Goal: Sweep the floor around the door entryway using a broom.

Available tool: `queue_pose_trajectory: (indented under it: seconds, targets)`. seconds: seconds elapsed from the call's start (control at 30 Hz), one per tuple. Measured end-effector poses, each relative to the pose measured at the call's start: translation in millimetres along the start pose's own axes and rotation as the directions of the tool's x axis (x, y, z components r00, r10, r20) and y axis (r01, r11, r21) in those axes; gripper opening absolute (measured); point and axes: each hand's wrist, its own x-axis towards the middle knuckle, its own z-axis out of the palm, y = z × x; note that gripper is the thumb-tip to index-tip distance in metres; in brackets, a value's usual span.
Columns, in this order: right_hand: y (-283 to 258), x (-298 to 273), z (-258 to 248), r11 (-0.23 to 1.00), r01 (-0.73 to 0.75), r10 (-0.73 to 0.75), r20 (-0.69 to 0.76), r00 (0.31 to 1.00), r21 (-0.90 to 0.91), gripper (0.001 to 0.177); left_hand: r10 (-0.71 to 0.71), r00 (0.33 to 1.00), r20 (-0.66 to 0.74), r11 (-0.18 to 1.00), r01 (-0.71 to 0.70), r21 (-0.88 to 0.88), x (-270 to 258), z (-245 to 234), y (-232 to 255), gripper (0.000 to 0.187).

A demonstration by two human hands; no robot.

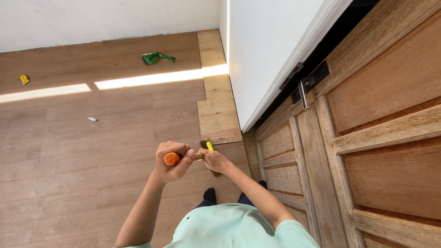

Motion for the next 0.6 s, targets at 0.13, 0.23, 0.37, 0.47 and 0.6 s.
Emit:
queue_pose_trajectory:
  seconds: [0.13, 0.23, 0.37, 0.47, 0.6]
  targets:
    - [17, -6, -1, 0.997, -0.062, 0.064, 0.035, 0.997, -0.051, 0.019, 0.052, 0.997, -0.054, 0.999, -0.051, 0.014, -11, 13, -6, 0.034]
    - [12, -3, 5, 0.999, -0.01, 0.01, -0.002, 1.0, -0.035, 0.02, 0.107, 0.99, -0.092, 0.993, -0.11, -0.032, -11, 8, 4, 0.034]
    - [-32, 2, 5, 0.988, 0.15, -0.151, -0.054, 0.987, -0.028, 0.02, 0.195, 0.972, -0.13, 0.972, -0.209, -0.106, 3, -16, 41, 0.033]
    - [-64, 9, 7, 0.975, 0.218, -0.22, -0.05, 0.974, -0.042, 0.026, 0.221, 0.968, -0.122, 0.964, -0.236, -0.124, 7, -31, 59, 0.033]
    - [-66, 25, 31, 0.976, 0.21, -0.214, -0.053, 0.975, -0.064, 0.015, 0.175, 0.984, -0.038, 0.983, -0.173, 0.052, 27, -27, 78, 0.028]
